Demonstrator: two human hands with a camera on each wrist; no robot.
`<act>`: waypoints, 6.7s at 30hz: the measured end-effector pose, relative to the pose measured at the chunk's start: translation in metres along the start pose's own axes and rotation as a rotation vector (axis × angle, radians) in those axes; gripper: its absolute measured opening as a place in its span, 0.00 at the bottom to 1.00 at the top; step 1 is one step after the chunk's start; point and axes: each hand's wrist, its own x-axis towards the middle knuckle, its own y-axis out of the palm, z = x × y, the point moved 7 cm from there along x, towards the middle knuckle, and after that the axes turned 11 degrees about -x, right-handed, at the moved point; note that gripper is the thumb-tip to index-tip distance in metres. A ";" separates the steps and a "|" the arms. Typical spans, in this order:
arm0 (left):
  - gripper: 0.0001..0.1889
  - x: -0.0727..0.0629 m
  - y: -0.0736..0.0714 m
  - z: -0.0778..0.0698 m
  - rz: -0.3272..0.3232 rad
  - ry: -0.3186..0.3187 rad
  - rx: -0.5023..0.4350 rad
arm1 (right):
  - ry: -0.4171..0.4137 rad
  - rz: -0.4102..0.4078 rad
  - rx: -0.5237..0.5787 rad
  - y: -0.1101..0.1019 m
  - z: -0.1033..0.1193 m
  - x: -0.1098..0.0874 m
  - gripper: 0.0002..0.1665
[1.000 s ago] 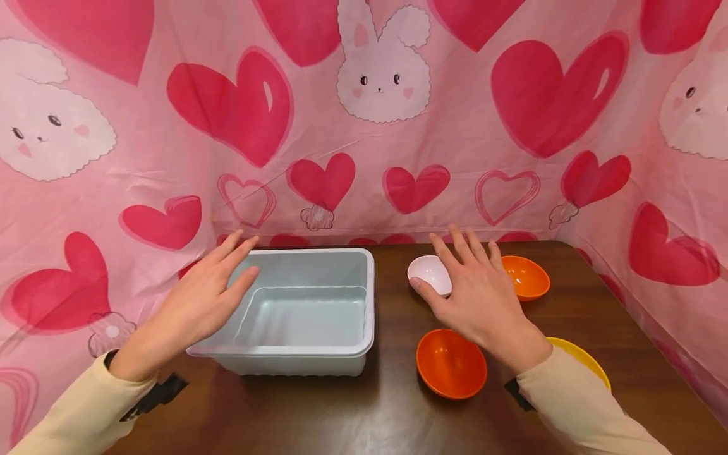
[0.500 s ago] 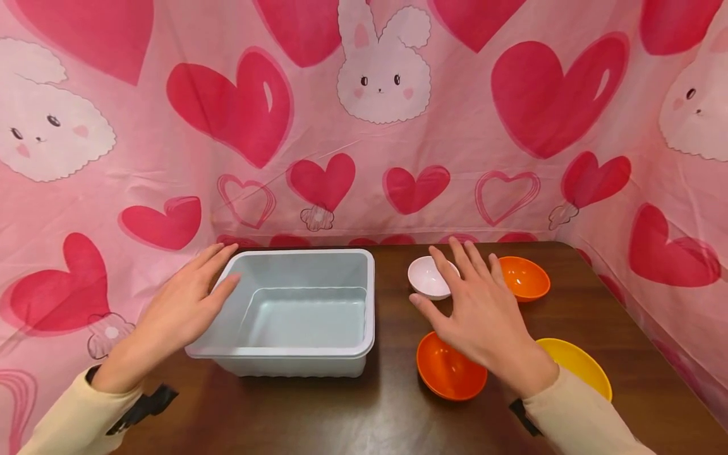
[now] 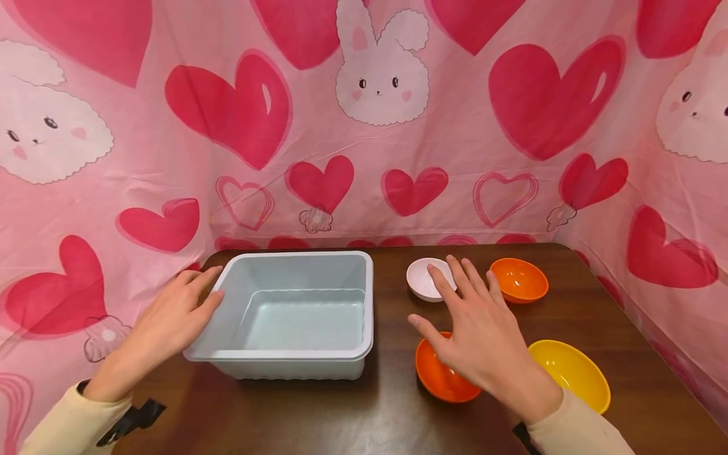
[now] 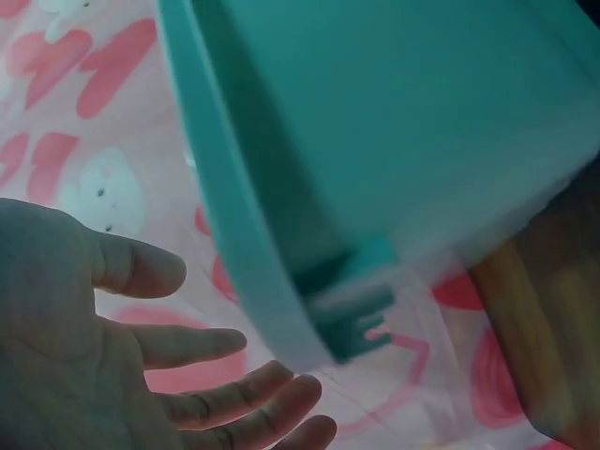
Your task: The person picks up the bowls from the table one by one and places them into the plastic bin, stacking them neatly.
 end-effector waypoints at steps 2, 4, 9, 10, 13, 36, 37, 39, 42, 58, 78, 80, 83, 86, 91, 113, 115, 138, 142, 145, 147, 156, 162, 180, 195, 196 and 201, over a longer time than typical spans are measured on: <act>0.30 -0.001 0.001 0.006 0.003 -0.006 -0.001 | -0.002 -0.009 0.001 0.000 0.001 -0.003 0.52; 0.30 -0.001 0.002 0.011 0.012 -0.015 0.001 | -0.008 -0.020 -0.001 0.001 0.001 -0.005 0.51; 0.30 -0.002 0.005 0.020 0.041 -0.040 -0.004 | -0.014 -0.037 -0.004 0.003 0.001 -0.011 0.51; 0.30 -0.002 0.006 0.022 0.047 -0.046 -0.005 | -0.014 -0.041 -0.005 0.004 0.001 -0.012 0.51; 0.31 -0.003 0.009 0.027 0.077 -0.072 -0.009 | -0.005 -0.034 -0.005 0.005 0.001 -0.015 0.51; 0.33 -0.005 0.016 0.045 0.141 -0.119 -0.158 | 0.053 0.090 0.027 0.038 -0.015 -0.051 0.55; 0.33 -0.005 0.016 0.046 0.139 -0.120 -0.163 | 0.056 0.095 0.026 0.039 -0.016 -0.052 0.55; 0.32 -0.005 0.016 0.047 0.136 -0.119 -0.167 | 0.066 0.105 0.028 0.042 -0.017 -0.055 0.55; 0.31 -0.004 0.015 0.048 0.124 -0.096 -0.164 | 0.084 0.123 0.027 0.045 -0.020 -0.059 0.56; 0.31 -0.005 0.016 0.063 0.189 -0.145 -0.287 | 0.108 0.177 0.053 0.063 -0.027 -0.076 0.58; 0.30 -0.010 0.019 0.072 0.201 -0.094 -0.574 | 0.078 0.206 0.081 0.071 -0.030 -0.082 0.60; 0.30 -0.010 0.019 0.074 0.201 -0.087 -0.609 | 0.073 0.218 0.084 0.072 -0.030 -0.083 0.60; 0.30 -0.010 0.021 0.077 0.206 -0.100 -0.658 | 0.067 0.235 0.088 0.073 -0.031 -0.084 0.60; 0.30 -0.010 0.022 0.079 0.207 -0.112 -0.681 | 0.063 0.242 0.094 0.074 -0.032 -0.084 0.61; 0.30 -0.010 0.022 0.079 0.205 -0.122 -0.686 | 0.060 0.246 0.100 0.077 -0.033 -0.084 0.62; 0.31 -0.011 0.024 0.082 0.211 -0.163 -0.690 | 0.054 0.217 0.144 0.079 -0.037 -0.085 0.62; 0.31 -0.011 0.024 0.082 0.208 -0.156 -0.685 | 0.058 0.217 0.159 0.080 -0.038 -0.085 0.62; 0.30 -0.009 0.021 0.077 0.213 -0.120 -0.692 | 0.065 0.211 0.351 0.087 -0.045 -0.075 0.74; 0.30 -0.009 0.020 0.077 0.210 -0.119 -0.694 | 0.070 0.201 0.356 0.088 -0.046 -0.075 0.74; 0.30 -0.009 0.020 0.077 0.210 -0.116 -0.695 | 0.080 0.199 0.368 0.089 -0.047 -0.075 0.73; 0.30 -0.009 0.020 0.077 0.211 -0.117 -0.692 | 0.096 0.201 0.375 0.090 -0.048 -0.075 0.73; 0.30 -0.009 0.020 0.078 0.205 -0.109 -0.664 | 0.148 0.189 0.366 0.091 -0.051 -0.076 0.71; 0.30 -0.009 0.019 0.078 0.204 -0.106 -0.666 | 0.171 0.191 0.390 0.093 -0.052 -0.076 0.70; 0.30 -0.009 0.021 0.078 0.208 -0.094 -0.680 | 0.226 0.205 0.498 0.093 -0.055 -0.081 0.71; 0.31 -0.009 0.021 0.079 0.223 -0.108 -0.699 | 0.234 0.165 0.511 0.072 -0.054 -0.071 0.70; 0.31 -0.009 0.021 0.079 0.224 -0.112 -0.699 | 0.232 0.159 0.511 0.070 -0.054 -0.070 0.70; 0.31 -0.009 0.021 0.080 0.224 -0.123 -0.697 | 0.227 0.144 0.515 0.064 -0.054 -0.065 0.69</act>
